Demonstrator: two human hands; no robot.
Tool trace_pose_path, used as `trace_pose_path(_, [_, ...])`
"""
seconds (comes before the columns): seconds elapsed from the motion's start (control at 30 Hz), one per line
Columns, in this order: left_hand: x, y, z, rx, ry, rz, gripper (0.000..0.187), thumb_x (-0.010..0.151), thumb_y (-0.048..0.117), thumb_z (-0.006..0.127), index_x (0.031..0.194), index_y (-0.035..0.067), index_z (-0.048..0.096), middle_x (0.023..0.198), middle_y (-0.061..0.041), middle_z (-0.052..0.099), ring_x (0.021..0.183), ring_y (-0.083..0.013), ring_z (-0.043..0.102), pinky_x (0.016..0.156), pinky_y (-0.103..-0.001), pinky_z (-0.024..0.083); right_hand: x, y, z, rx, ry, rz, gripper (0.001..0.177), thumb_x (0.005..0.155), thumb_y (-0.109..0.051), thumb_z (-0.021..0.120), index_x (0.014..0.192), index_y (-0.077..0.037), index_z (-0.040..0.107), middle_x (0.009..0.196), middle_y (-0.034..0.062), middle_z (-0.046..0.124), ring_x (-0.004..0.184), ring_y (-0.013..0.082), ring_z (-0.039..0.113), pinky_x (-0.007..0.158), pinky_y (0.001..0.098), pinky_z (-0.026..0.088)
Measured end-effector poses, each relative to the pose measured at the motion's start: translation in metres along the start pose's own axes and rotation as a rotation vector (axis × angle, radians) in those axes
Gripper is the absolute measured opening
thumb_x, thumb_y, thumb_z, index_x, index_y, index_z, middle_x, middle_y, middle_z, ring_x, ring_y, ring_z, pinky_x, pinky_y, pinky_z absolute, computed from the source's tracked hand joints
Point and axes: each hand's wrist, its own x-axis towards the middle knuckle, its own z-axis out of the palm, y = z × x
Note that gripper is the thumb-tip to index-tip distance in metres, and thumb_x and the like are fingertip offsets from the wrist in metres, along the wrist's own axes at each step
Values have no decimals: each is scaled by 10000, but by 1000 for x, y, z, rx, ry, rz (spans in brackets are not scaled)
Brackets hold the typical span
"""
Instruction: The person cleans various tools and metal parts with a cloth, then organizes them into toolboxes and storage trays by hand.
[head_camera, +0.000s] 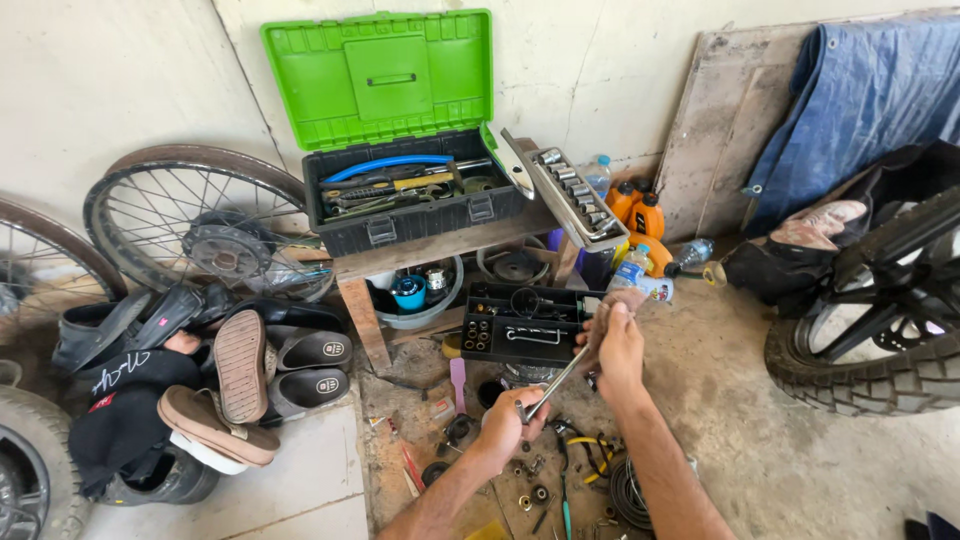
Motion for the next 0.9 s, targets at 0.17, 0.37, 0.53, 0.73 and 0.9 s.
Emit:
trace_pose_path(0.17, [11, -13, 6, -282, -70, 58, 364, 1012, 315, 512, 752, 71, 583, 507, 64, 379, 437, -64, 341, 463, -258, 248, -36, -1, 44, 134, -54, 135, 333, 1073, -399, 489, 990, -77, 504, 723, 48, 556, 556, 183, 551, 467, 359, 493])
trace_pose_path(0.37, [13, 10, 28, -56, 473, 17, 449, 1026, 418, 419, 830, 59, 605, 606, -44, 549, 453, -159, 485, 420, -339, 362, -95, -10, 82, -287, -307, -101, 380, 1083, -345, 549, 909, -18, 629, 731, 50, 613, 651, 132, 555, 604, 324, 469])
trace_pose_path(0.53, [13, 15, 29, -124, 465, 441, 484, 1052, 429, 375, 1382, 99, 500, 1233, -50, 617, 1099, -122, 633, 922, -280, 536, -131, -25, 96, -504, -385, -307, 262, 1026, -286, 586, 1034, -33, 651, 809, 76, 697, 724, 127, 620, 675, 320, 539])
trace_pose_path(0.73, [25, 23, 9, -119, 405, 458, 267, 1046, 246, 483, 1258, 86, 510, 1157, -64, 610, 1052, -142, 589, 917, -295, 499, -126, -50, 86, -555, -372, -351, 234, 1019, -275, 581, 1039, -55, 660, 786, 93, 741, 693, 135, 682, 647, 327, 551])
trace_pose_path(0.9, [13, 64, -8, -9, 368, 525, 259, 961, 147, 529, 1200, 76, 601, 1086, -24, 610, 920, -91, 550, 771, -238, 434, -117, -64, 74, -725, -309, -296, 203, 1014, -258, 602, 1050, -60, 627, 684, 120, 674, 600, 239, 673, 591, 360, 524])
